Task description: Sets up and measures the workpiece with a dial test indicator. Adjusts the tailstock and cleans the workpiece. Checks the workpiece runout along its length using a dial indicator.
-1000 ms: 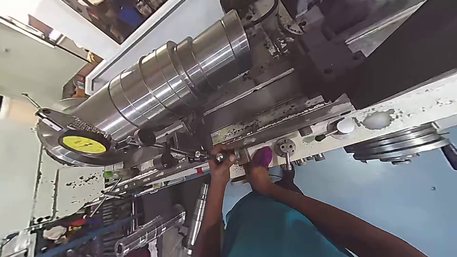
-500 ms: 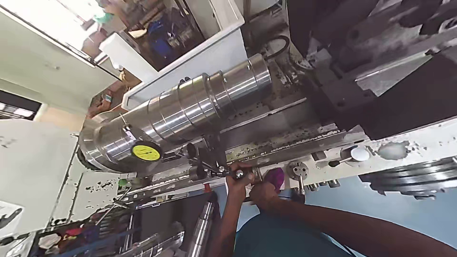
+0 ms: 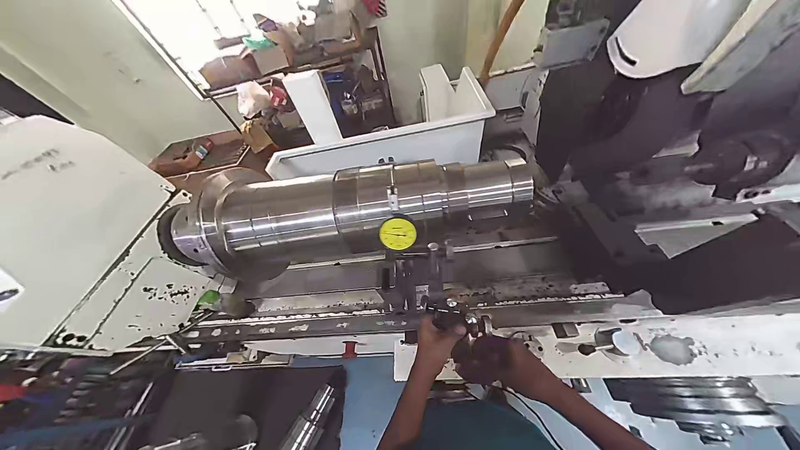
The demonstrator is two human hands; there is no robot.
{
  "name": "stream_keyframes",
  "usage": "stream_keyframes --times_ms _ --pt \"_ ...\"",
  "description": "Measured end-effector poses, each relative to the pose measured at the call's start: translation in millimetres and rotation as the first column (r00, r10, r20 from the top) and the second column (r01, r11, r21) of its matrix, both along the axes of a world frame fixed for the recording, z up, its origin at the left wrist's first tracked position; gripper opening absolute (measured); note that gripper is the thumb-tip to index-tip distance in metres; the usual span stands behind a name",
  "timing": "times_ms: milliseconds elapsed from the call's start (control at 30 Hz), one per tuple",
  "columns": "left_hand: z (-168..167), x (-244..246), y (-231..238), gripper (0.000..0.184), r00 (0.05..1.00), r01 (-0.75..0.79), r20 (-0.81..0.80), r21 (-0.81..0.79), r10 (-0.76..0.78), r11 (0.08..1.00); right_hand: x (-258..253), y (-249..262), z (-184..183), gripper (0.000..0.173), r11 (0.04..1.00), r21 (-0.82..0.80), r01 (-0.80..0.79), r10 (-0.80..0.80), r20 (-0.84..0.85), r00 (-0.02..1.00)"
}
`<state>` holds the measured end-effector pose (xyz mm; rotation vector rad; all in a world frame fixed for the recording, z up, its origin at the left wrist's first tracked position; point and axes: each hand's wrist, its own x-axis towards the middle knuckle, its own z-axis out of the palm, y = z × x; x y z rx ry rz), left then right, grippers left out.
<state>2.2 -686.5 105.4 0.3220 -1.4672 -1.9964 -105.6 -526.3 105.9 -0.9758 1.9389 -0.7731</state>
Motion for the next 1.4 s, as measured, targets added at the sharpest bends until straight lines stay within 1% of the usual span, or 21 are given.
stream_keyframes --times_ms 67,133,200,233,333,433,467,533,600,700,833,867,1000,1033,1067,1133,1167,1233,1300,1333,1400 --pt "5.2 4.0 -12.8 0.103 0.991 0.084 -0.113 0.122 -0.07 0.989 -15.5 1.7 36.9 0.055 0.987 -0.152 -0.046 0.056 0.062 0.997" --pt "17.7 4.1 -22.4 0.09 0.967 0.165 -0.222 0.164 -0.127 0.972 -27.9 -8.5 65.8 0.056 0.971 -0.183 -0.151 0.15 -0.023 0.988" --pt "33.1 1.5 -27.0 0.064 0.938 0.24 -0.296 0.179 -0.181 0.954 -38.4 -22.5 74.5 0.045 0.961 -0.131 -0.244 0.226 -0.134 0.965" --pt "39.4 -1.1 -30.7 0.053 0.922 0.29 -0.309 0.152 -0.234 0.945 -43.5 -30.5 74.0 0.041 0.957 -0.097 -0.275 0.259 -0.147 0.955" --pt "45.5 -9.4 -38.1 0.031 0.873 0.407 -0.324 0.072 -0.365 0.911 -48.3 -51.2 78.8 0.029 0.949 0.048 -0.311 0.31 0.011 0.951" --pt "46.7 -9.5 -37.6 0.019 0.875 0.408 -0.319 0.082 -0.364 0.909 -35.0 -69.9 89.7 0.021 0.926 0.254 -0.28 0.243 0.168 0.955" --pt "46.4 -9.8 -36.0 0.016 0.884 0.384 -0.325 0.089 -0.337 0.919 -31.4 -73.9 92.9 0.02 0.918 0.286 -0.274 0.243 0.141 0.96" --pt "45.8 -10.8 -31.5 0.011 0.904 0.325 -0.33 0.12 -0.271 0.938 -26.3 -75.6 99.2 0.022 0.915 0.297 -0.272 0.296 -0.038 0.954" --pt "45.2 -10.5 -26.5 0.009 0.925 0.271 -0.314 0.152 -0.214 0.951 -19.6 -71.2 99.9 0.024 0.929 0.286 -0.235 0.296 -0.193 0.936" --pt "44.3 -12.2 -24.2 0.01 0.93 0.237 -0.322 0.165 -0.174 0.957 -15.7 -67.8 95.6 0.02 0.942 0.275 -0.192 0.281 -0.333 0.9" --pt "43.0 -14.1 -19.0 0.015 0.934 0.203 -0.333 0.203 -0.128 0.958 -6.6 -67.0 98.1 0.025 0.901 0.417 -0.123 0.341 -0.502 0.795" --pt "41.0 -12.2 -17.0 0.015 0.935 0.195 -0.334 0.207 -0.118 0.959 -1.8 -63.6 95.2 0.025 0.909 0.404 -0.104 0.327 -0.535 0.779" --pt "44.5 -14.7 -13.9 0.016 0.939 0.161 -0.334 0.201 -0.087 0.966 -7.2 -50.9 70.7 0.02 0.978 0.172 -0.12 0.206 -0.684 0.699" --pt "44.6 -13.2 -13.0 0.017 0.944 0.144 -0.322 0.2 -0.073 0.969 -7.9 -50.0 70.5 0.021 0.979 0.165 -0.123 0.202 -0.659 0.725" --pt "44.8 -11.9 -12.2 0.017 0.948 0.126 -0.313 0.201 -0.058 0.971 -10.2 -49.9 75.0 0.025 0.975 0.178 -0.131 0.212 -0.583 0.785" --pt "45.5 -10.3 -9.3 0.018 0.958 0.085 -0.285 0.207 -0.023 0.975 -23.2 -43.7 83.9 0.039 0.973 0.122 -0.198 0.226 -0.302 0.926" --pt "46.6 -10.2 -7.5 0.018 0.965 0.06 -0.263 0.221 0.0 0.974 -33.1 -36.7 81.3 0.044 0.975 0.02 -0.223 0.224 -0.134 0.965" --pt "52.0 -11.7 -6.1 0.02 0.978 0.005 -0.202 0.263 0.051 0.965 -48.6 -22.3 68.8 0.043 0.968 -0.192 -0.159 0.194 0.177 0.965" --pt "59.3 -13.6 -4.3 0.02 0.988 -0.058 -0.116 0.304 0.097 0.951 -51.2 -14.3 57.5 0.03 0.962 -0.272 0.018 0.096 0.401 0.911" --pt "62.1 -14.8 -2.8 0.02 0.988 -0.094 -0.082 0.328 0.127 0.94 -49.6 -12.7 50.7 0.027 0.951 -0.297 0.082 0.059 0.438 0.897" --pt "65.9 -16.3 -1.0 0.016 0.983 -0.161 -0.021 0.374 0.182 0.913 -47.4 -13.6 34.9 0.022 0.901 -0.409 0.144 0.064 0.453 0.889"
